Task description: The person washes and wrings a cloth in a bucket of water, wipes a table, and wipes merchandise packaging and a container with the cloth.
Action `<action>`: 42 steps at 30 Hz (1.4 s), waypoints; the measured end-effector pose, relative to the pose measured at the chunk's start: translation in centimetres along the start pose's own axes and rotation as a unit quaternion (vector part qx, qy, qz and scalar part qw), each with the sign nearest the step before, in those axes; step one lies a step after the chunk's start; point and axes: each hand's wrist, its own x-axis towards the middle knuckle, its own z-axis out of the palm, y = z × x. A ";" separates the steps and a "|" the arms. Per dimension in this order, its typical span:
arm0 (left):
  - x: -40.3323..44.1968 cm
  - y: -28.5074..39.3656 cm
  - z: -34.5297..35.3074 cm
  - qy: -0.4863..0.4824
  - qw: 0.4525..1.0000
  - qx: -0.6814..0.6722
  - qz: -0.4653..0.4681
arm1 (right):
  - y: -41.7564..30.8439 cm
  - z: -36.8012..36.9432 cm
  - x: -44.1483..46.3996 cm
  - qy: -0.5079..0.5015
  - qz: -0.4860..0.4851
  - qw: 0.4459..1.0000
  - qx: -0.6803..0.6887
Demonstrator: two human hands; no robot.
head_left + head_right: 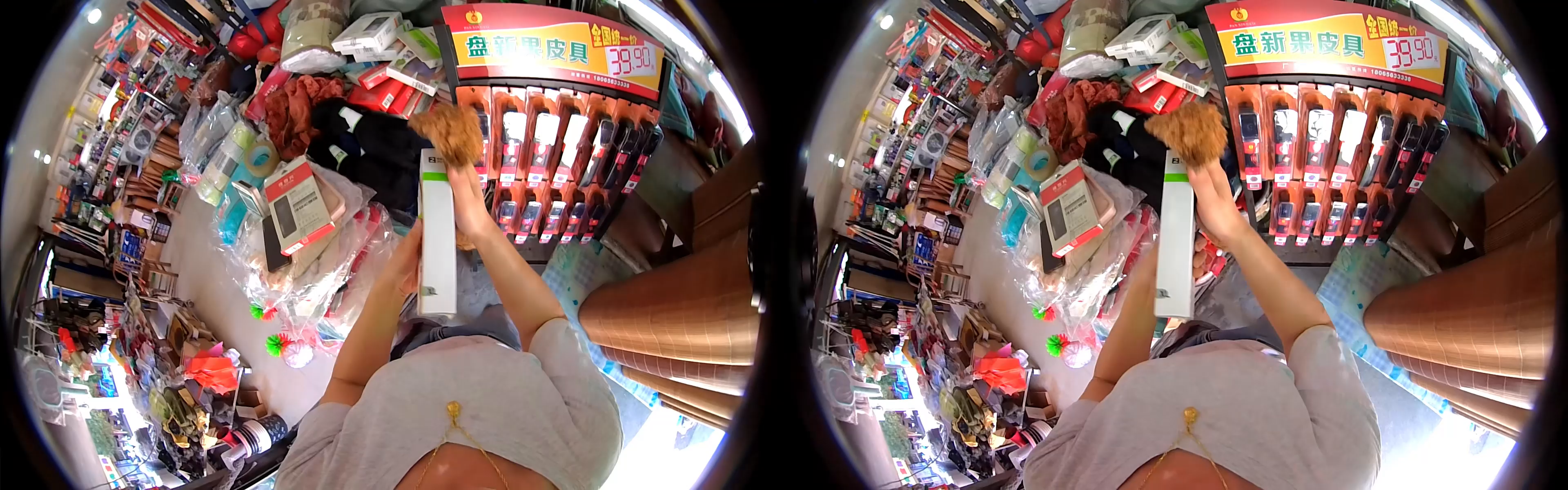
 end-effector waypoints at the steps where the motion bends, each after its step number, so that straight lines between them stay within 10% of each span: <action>1: -0.1 0.3 0.6 0.061 0.998 0.001 -0.010 | 1.5 -1.0 1.3 -0.007 0.000 0.999 -0.037; 5: -0.1 0.3 -0.6 -0.084 0.990 -0.114 -0.020 | 4.5 0.3 1.7 0.016 -0.034 0.998 -0.045; 7: 0.0 0.2 -0.9 -0.045 0.990 -0.129 0.025 | 5.5 0.8 0.1 0.022 -0.214 0.948 -0.233; 14: 0.7 0.5 -1.6 0.046 0.988 -0.126 0.082 | 5.5 0.1 -8.3 -0.082 -0.222 0.916 -0.325; 21: 1.7 -1.8 -0.8 0.073 0.989 -0.126 0.033 | 4.3 -3.2 -8.9 0.018 -0.147 0.965 -0.215; 23: 1.7 -3.0 -0.2 0.087 0.988 -0.125 0.017 | 3.5 -5.2 -7.0 0.060 -0.282 0.862 -0.417; 26: 2.6 -5.2 0.0 0.111 0.985 -0.131 -0.016 | 4.5 -7.5 -4.6 0.138 -0.291 0.875 -0.361; 34: 7.2 -13.1 -7.1 -0.058 0.936 -0.062 -0.342 | 14.5 -22.4 -9.1 0.385 0.094 0.895 -0.206; 37: 9.4 -17.4 -3.3 0.258 0.901 0.212 -0.276 | 20.8 -29.5 -18.8 0.463 0.219 0.850 -0.126; 42: 16.7 -26.1 -7.9 0.198 0.827 0.516 -0.102 | 18.8 -31.7 -38.0 0.561 0.364 0.715 -0.205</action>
